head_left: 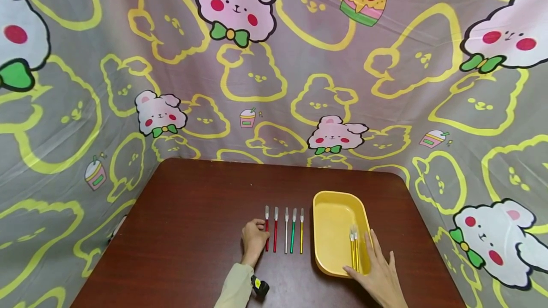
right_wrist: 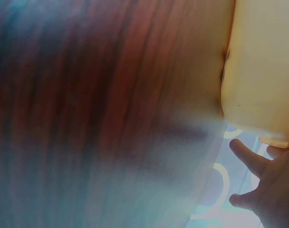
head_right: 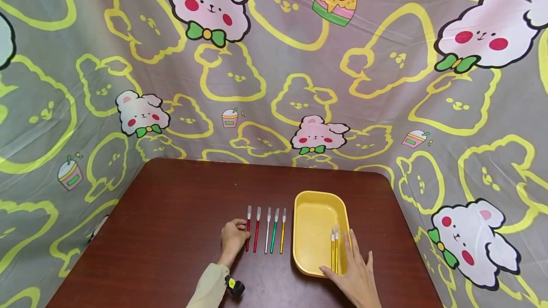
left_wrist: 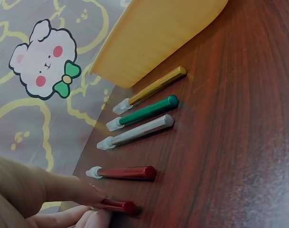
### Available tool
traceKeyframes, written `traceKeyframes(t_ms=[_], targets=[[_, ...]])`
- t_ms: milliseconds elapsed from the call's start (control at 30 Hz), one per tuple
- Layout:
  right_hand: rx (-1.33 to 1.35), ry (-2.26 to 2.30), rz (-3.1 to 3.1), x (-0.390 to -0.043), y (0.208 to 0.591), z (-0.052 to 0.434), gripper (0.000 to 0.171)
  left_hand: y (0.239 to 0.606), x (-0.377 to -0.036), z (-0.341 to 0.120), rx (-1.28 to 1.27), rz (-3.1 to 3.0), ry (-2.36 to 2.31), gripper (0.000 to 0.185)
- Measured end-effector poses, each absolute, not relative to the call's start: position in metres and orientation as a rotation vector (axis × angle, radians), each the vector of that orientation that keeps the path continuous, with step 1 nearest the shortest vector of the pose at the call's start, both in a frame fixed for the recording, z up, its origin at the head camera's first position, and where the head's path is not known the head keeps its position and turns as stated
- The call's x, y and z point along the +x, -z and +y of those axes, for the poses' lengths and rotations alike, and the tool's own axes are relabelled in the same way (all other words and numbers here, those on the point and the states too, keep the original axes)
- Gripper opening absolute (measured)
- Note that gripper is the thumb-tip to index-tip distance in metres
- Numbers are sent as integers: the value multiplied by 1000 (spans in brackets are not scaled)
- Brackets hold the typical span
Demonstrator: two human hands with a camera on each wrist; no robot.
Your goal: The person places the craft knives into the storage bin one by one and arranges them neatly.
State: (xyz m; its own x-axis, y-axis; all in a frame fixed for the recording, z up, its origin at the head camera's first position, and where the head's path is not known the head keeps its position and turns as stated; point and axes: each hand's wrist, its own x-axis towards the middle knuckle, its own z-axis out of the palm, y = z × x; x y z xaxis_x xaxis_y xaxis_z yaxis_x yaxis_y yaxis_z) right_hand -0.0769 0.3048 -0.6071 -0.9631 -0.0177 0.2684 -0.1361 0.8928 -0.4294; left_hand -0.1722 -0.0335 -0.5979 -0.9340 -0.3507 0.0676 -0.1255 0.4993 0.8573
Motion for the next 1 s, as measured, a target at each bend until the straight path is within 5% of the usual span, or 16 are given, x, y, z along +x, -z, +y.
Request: traceKeyframes(t_ms=[1000], targets=[[130,-641,-2784,-75,604,304,120,590,-181,-36,493,-2587,1470,22]])
